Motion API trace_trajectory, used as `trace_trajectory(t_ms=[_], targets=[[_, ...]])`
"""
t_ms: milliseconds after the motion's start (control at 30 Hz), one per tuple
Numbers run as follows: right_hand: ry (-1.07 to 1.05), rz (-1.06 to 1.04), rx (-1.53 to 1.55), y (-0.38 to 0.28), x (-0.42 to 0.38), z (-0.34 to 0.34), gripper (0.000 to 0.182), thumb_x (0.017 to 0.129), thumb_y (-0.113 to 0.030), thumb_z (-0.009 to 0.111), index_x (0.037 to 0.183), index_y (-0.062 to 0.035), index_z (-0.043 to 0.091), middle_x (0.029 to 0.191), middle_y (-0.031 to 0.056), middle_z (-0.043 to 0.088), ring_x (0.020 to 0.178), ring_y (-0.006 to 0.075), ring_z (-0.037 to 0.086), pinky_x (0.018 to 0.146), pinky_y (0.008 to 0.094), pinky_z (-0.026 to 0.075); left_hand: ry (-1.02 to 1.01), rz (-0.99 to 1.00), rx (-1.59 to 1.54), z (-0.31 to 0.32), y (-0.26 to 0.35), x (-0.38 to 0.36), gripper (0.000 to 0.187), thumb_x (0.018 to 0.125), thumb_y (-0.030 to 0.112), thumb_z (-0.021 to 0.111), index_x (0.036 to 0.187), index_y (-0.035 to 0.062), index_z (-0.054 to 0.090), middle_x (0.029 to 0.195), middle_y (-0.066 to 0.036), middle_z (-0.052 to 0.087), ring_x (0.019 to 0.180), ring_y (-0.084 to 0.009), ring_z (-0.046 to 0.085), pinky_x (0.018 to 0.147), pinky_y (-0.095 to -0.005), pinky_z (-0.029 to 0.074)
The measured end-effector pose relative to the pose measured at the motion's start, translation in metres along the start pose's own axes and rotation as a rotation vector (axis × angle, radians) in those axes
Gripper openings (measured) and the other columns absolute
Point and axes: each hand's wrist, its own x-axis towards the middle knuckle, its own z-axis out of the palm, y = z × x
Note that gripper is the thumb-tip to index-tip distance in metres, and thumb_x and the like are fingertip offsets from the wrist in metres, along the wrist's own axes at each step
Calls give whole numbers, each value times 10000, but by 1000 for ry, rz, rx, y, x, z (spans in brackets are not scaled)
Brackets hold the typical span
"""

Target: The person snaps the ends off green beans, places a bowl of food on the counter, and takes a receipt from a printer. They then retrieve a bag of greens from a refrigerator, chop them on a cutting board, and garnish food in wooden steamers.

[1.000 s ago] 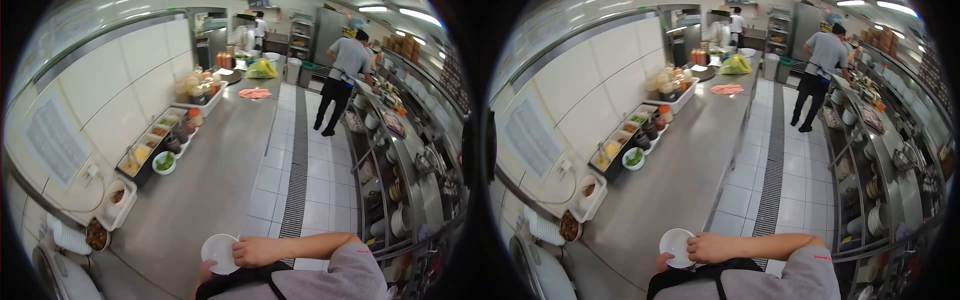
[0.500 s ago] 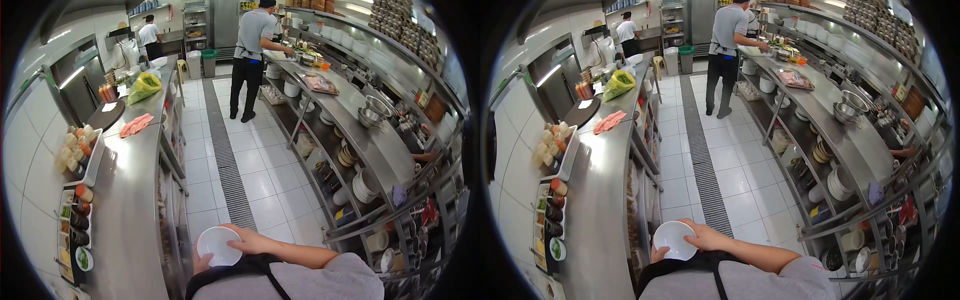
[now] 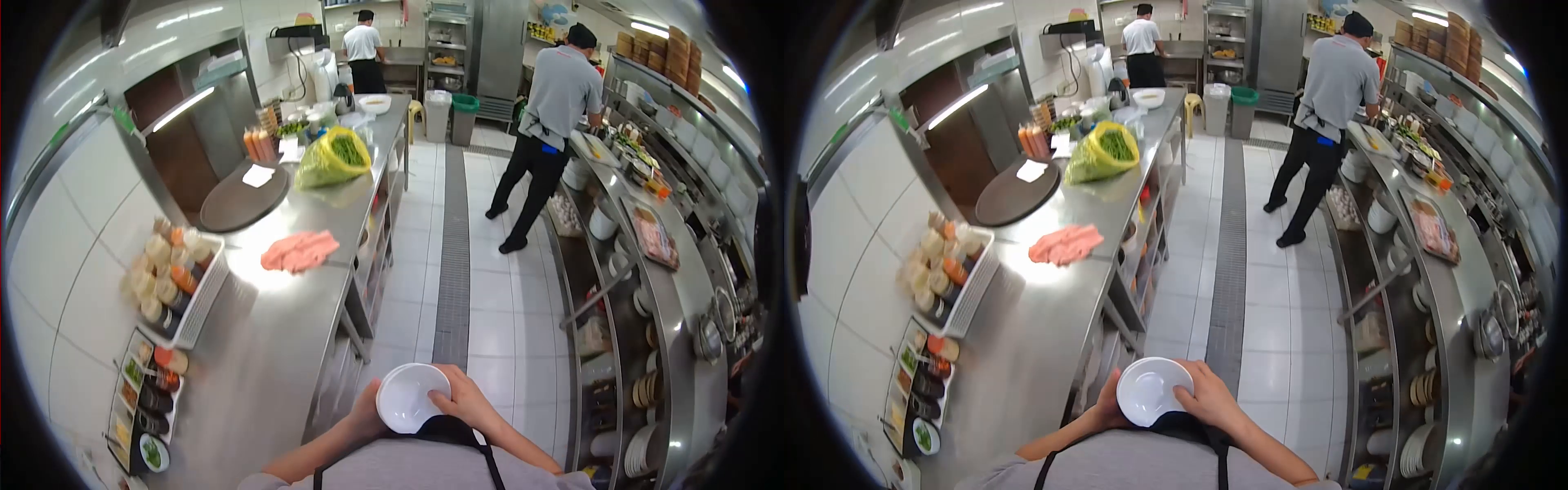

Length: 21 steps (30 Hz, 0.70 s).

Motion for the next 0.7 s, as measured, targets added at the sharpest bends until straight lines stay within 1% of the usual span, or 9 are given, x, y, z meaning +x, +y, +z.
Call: trace_trajectory(t_ms=[67,100,200,300,433,500,600,633,700], targets=[[-88,227,-159,-3,39,-24,375,786,-153,532,1129,-16,470,888,161,593,829,256,583,745,330,456,-208,18,129,6,37,37,774,779,620,386,1269,25,313,1210,-137,442,1097,-244,448,923,-364,360],[-91,229,-148,9,57,-32,375,786,-153,532,1129,-16,470,888,161,593,829,256,583,745,330,456,-178,-38,150,2,52,58,829,728,622,483,1278,31,295,1221,-137,431,1103,-242,443,919,-362,366],[79,171,18,52,103,-52,307,800,-164,507,1060,-2,509,767,196,608,707,345,607,660,390,474,-155,-135,123,-14,77,121,766,750,494,549,1292,34,264,1231,-133,419,1104,-231,441,923,-369,362],[114,185,134,81,159,-81,258,808,-173,512,989,6,551,812,204,607,738,321,617,668,361,478,-126,-98,106,-2,111,181,726,760,436,546,1293,34,261,1217,-132,432,1101,-227,443,923,-370,363],[8,175,141,114,247,-132,285,813,-173,511,1051,-18,520,812,202,609,745,325,617,677,358,480,-108,-42,80,-33,139,276,682,765,423,535,1272,30,300,1193,-131,454,1074,-225,469,892,-366,392],[56,78,134,125,297,-162,338,825,-142,497,1137,-18,460,854,169,614,791,241,605,704,318,463,-189,76,84,-36,165,329,625,776,420,514,1229,17,362,1131,-122,504,1049,-216,486,866,-349,411],[-108,162,-42,121,378,-220,358,827,-158,494,1156,-33,434,869,203,604,807,296,604,713,336,463,-3,129,-97,-36,196,397,591,795,415,495,1211,12,381,1095,-114,528,1017,-210,507,844,-337,424],[-152,132,-50,131,405,-233,341,825,-161,491,1138,-34,448,884,223,595,804,340,598,707,351,465,2,156,-105,-34,210,418,591,795,415,495,1211,12,381,1095,-114,528,1017,-210,507,844,-337,424],[-191,67,-52,139,457,-256,341,825,-162,492,1136,-29,448,885,216,596,784,334,602,696,352,468,-11,285,-127,-25,234,450,557,814,379,476,1218,9,372,1125,-118,514,1030,-218,505,864,-343,414]])
